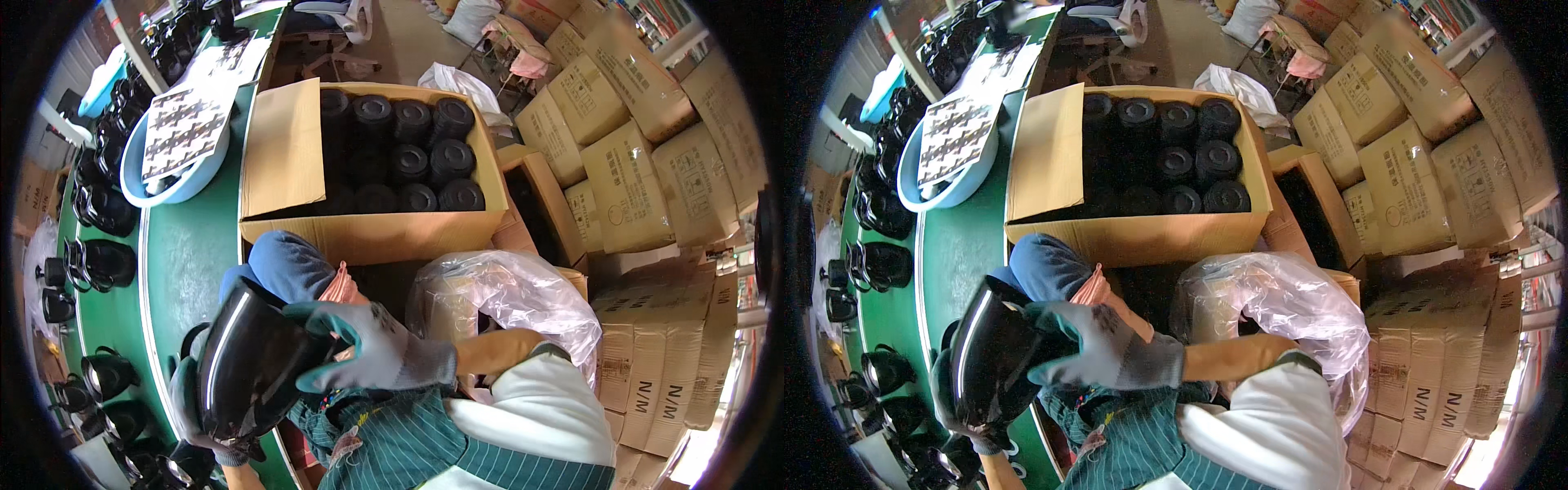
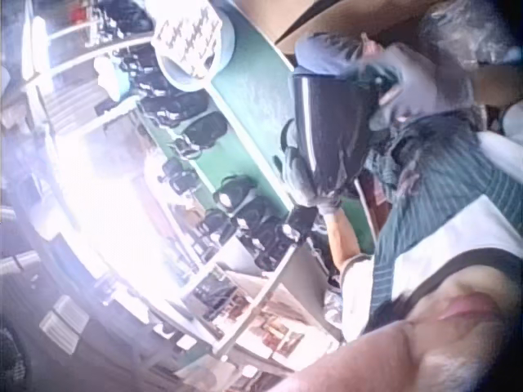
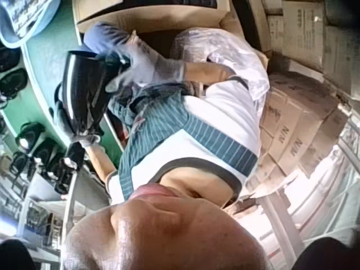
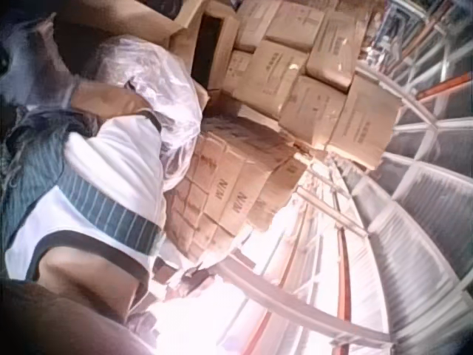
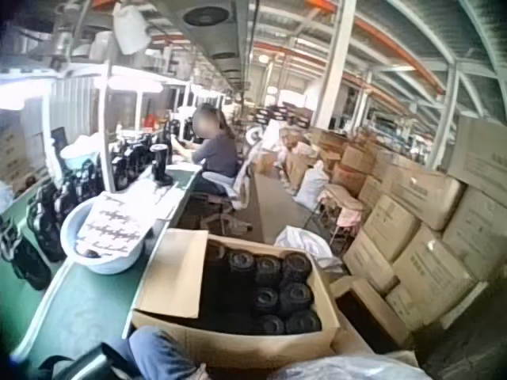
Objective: The person sits on the floor and repeatedly picks up black kettles, inserts a metal rod into the base, wipes the exterior with a cloth, and places them on a green workbench. The person handles multiple kettles one at a time in a repetitive sequence.
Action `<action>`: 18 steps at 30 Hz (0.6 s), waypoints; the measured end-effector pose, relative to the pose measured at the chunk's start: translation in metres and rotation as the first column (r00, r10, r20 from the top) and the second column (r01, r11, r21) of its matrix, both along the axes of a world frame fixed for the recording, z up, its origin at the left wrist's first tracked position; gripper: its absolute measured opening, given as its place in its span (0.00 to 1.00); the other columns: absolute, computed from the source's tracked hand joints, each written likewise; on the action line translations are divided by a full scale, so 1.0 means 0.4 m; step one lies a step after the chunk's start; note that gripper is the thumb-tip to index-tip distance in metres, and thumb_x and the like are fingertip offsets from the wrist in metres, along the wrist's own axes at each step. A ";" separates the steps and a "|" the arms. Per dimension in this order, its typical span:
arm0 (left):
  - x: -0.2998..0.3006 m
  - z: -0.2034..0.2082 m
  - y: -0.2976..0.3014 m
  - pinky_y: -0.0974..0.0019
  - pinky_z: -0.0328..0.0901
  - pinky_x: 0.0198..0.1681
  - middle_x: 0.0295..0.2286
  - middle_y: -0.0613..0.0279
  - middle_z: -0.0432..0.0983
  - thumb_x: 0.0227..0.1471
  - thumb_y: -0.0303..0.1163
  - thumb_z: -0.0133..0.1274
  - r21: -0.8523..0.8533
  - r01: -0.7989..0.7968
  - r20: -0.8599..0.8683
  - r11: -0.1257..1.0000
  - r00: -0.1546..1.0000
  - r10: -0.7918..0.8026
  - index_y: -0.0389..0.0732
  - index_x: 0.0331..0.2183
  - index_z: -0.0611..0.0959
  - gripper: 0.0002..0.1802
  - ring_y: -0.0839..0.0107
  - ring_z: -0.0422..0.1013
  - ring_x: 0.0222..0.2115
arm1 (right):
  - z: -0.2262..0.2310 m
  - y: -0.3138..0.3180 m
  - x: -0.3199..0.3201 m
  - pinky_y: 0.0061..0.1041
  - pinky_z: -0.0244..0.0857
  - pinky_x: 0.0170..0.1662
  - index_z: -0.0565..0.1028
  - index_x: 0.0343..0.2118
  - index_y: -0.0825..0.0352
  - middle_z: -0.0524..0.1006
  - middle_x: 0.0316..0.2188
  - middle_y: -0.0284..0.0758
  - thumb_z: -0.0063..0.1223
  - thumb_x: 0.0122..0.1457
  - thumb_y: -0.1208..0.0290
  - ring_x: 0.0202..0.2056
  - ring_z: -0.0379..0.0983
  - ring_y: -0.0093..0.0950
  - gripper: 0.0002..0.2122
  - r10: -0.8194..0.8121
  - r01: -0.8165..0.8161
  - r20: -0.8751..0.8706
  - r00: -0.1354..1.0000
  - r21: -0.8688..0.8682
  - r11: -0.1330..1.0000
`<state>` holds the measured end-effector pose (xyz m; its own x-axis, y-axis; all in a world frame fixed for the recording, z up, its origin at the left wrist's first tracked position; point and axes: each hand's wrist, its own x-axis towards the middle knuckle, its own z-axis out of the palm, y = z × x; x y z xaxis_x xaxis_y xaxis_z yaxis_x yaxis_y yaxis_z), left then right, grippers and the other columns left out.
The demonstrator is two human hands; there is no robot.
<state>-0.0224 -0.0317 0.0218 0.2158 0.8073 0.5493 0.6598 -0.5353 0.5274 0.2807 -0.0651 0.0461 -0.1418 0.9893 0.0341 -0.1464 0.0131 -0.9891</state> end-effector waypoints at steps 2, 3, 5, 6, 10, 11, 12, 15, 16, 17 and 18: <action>-0.043 -0.029 0.046 0.52 0.68 0.57 0.49 0.48 0.79 0.51 0.40 0.65 -0.298 0.077 0.203 0.951 0.979 -0.016 0.31 0.59 0.72 0.39 0.55 0.76 0.49 | 0.006 -0.009 0.016 0.25 0.72 0.52 0.65 0.63 0.73 0.80 0.46 0.41 0.74 0.53 0.66 0.47 0.77 0.24 0.37 -0.061 0.051 0.129 0.990 0.080 0.995; -0.049 -0.047 0.055 0.54 0.68 0.58 0.51 0.48 0.78 0.53 0.39 0.64 -0.403 0.122 0.290 0.907 0.957 0.000 0.32 0.60 0.71 0.38 0.57 0.76 0.50 | 0.008 -0.012 0.033 0.27 0.72 0.51 0.70 0.58 0.72 0.81 0.44 0.42 0.71 0.55 0.58 0.46 0.79 0.27 0.33 -0.027 0.024 0.161 0.987 0.020 1.000; -0.070 -0.092 0.075 0.54 0.68 0.58 0.50 0.49 0.78 0.53 0.39 0.63 -0.571 0.186 0.389 0.799 0.919 0.065 0.32 0.60 0.72 0.37 0.58 0.76 0.50 | 0.000 0.004 0.084 0.28 0.73 0.50 0.77 0.51 0.70 0.83 0.40 0.42 0.66 0.58 0.51 0.44 0.81 0.29 0.27 0.136 -0.122 0.153 0.979 -0.093 0.988; -0.081 -0.117 0.069 0.55 0.68 0.57 0.50 0.49 0.78 0.53 0.38 0.63 -0.638 0.205 0.418 0.742 0.902 0.110 0.32 0.59 0.72 0.37 0.58 0.76 0.49 | -0.013 0.033 0.120 0.28 0.73 0.48 0.78 0.50 0.69 0.83 0.38 0.40 0.65 0.59 0.51 0.42 0.81 0.28 0.25 0.267 -0.250 0.117 0.957 -0.137 0.958; -0.059 -0.233 0.025 0.56 0.68 0.56 0.49 0.50 0.79 0.52 0.37 0.63 -0.802 0.252 0.456 0.542 0.844 0.282 0.32 0.58 0.73 0.35 0.59 0.76 0.48 | -0.327 0.271 0.297 0.26 0.74 0.39 0.84 0.41 0.62 0.84 0.34 0.35 0.60 0.63 0.55 0.34 0.80 0.25 0.14 -0.211 0.212 0.163 0.964 0.009 0.977; -0.050 -0.256 0.005 0.56 0.68 0.56 0.48 0.51 0.79 0.52 0.37 0.63 -0.824 0.245 0.451 0.511 0.830 0.328 0.32 0.58 0.74 0.34 0.60 0.76 0.48 | -0.398 0.354 0.358 0.27 0.75 0.39 0.83 0.40 0.62 0.84 0.34 0.36 0.59 0.63 0.56 0.34 0.80 0.26 0.14 -0.387 0.407 0.196 0.901 -0.071 0.911; -0.036 -0.283 -0.002 0.56 0.69 0.55 0.48 0.51 0.79 0.52 0.37 0.63 -0.839 0.271 0.459 0.471 0.817 0.348 0.32 0.57 0.74 0.34 0.60 0.76 0.47 | -0.492 0.423 0.451 0.37 0.73 0.49 0.77 0.54 0.65 0.81 0.45 0.44 0.62 0.57 0.49 0.45 0.79 0.37 0.28 -0.278 0.465 0.578 0.767 -0.203 0.862; -0.032 -0.322 -0.047 0.57 0.69 0.54 0.47 0.52 0.79 0.52 0.36 0.62 -0.865 0.287 0.459 0.412 0.782 0.420 0.32 0.56 0.75 0.33 0.61 0.76 0.46 | -0.656 0.518 0.512 0.55 0.50 0.66 0.44 0.72 0.67 0.60 0.66 0.55 0.65 0.47 0.37 0.66 0.56 0.52 0.59 0.418 0.419 0.872 0.255 -0.489 0.765; -0.032 -0.330 -0.057 0.58 0.69 0.54 0.46 0.52 0.79 0.52 0.36 0.62 -0.868 0.294 0.463 0.399 0.770 0.439 0.32 0.56 0.75 0.32 0.61 0.76 0.46 | -0.720 0.546 0.509 0.59 0.41 0.69 0.32 0.73 0.66 0.52 0.70 0.56 0.66 0.44 0.34 0.70 0.46 0.56 0.66 0.593 0.397 0.788 0.165 -0.603 0.692; -0.036 -0.328 -0.067 0.58 0.69 0.54 0.46 0.52 0.79 0.52 0.36 0.62 -0.873 0.284 0.455 0.396 0.768 0.452 0.32 0.56 0.75 0.32 0.62 0.76 0.46 | -0.730 0.549 0.485 0.60 0.40 0.69 0.32 0.73 0.67 0.50 0.71 0.57 0.65 0.44 0.33 0.71 0.44 0.57 0.67 0.612 0.348 0.790 0.036 -0.584 0.733; -0.032 -0.333 -0.070 0.58 0.69 0.53 0.46 0.52 0.80 0.52 0.36 0.62 -0.873 0.289 0.457 0.392 0.763 0.456 0.32 0.55 0.76 0.31 0.62 0.76 0.45 | -0.734 0.543 0.475 0.62 0.39 0.69 0.31 0.73 0.67 0.48 0.71 0.58 0.65 0.44 0.32 0.71 0.42 0.58 0.68 0.610 0.293 0.787 -0.093 -0.564 0.772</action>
